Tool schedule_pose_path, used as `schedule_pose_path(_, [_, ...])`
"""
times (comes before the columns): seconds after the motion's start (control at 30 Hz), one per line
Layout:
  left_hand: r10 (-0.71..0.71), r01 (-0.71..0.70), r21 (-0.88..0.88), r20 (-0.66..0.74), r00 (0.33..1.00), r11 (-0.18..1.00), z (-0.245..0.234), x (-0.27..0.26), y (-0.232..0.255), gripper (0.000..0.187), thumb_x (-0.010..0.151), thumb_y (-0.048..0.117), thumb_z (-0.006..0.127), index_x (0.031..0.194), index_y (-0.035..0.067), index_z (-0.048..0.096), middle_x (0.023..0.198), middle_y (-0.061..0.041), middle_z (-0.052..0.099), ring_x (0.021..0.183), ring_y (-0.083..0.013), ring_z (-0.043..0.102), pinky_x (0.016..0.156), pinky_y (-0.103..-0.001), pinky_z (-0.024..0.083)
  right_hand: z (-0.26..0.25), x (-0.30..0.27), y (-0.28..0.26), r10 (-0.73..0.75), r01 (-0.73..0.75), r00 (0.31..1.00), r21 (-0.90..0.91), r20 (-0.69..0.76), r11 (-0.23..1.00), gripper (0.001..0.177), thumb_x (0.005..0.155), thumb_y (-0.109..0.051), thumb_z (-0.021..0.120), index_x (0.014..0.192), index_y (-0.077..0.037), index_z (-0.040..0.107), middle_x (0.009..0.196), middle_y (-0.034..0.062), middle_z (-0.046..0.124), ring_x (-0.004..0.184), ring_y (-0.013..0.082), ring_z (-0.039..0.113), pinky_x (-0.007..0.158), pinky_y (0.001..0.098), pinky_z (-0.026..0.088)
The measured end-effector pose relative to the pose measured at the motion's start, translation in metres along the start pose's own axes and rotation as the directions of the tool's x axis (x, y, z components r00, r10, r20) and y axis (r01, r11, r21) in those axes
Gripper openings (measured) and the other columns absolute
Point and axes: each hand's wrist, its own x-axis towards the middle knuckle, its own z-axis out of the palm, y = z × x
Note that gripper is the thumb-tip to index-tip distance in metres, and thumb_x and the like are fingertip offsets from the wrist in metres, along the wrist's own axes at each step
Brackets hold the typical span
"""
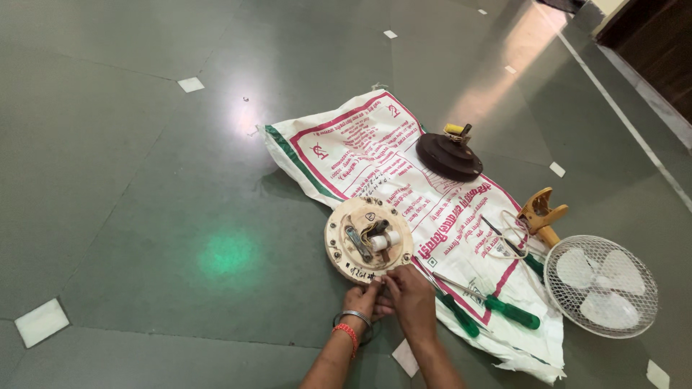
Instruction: The person uses a screwdriver to tighten screws on the backplate of an electric fan motor assembly. They then pick up the fan's base and use pliers to adjust a wire or component on it.
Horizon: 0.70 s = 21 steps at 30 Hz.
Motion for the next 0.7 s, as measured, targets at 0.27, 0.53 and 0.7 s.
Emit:
schedule_pose_path(0.27, [0.002,-0.003,0.029,0.020,1.000,1.000,0.001,-0.006,0.005,0.046,0.102,0.044,0.057,0.111,0.001,0.071,0.079,-0.012,0.078,0.062,-0.0213,0.074,0.054,-0.029,0.057,-0.002,0.015,0.003,-0.164,0.177,0.980,-0.115,0.115,0.978,0.010,0.083,-0.011,0.072,0.087,-0.003,0.067,0.084,0.0144,0.068,0.080,0.0359,0.068,0.070,0.0466,0.053])
schedule_pose_path(0.53, [0.009,-0.010,0.030,0.040,0.999,0.999,0.002,-0.011,0.008,0.043,0.101,0.044,0.055,0.113,0.005,0.070,0.081,-0.013,0.078,0.063,-0.0216,0.076,0.054,-0.030,0.057,0.002,0.016,0.009,-0.083,0.098,0.986,-0.104,0.143,0.990,0.014,0.085,-0.014,0.073,0.087,-0.003,0.066,0.080,0.0157,0.069,0.077,0.0374,0.069,0.068,0.0474,0.053])
schedule_pose_path(0.7, [-0.001,-0.001,0.080,0.023,1.000,0.997,0.001,-0.010,0.008,0.048,0.102,0.048,0.055,0.114,0.005,0.070,0.082,-0.011,0.078,0.064,-0.0204,0.075,0.056,-0.030,0.058,0.006,0.022,0.010,0.131,-0.114,0.973,-0.101,0.188,0.988,0.019,0.086,-0.022,0.074,0.087,-0.004,0.066,0.077,0.0147,0.072,0.073,0.0360,0.072,0.067,0.0468,0.055])
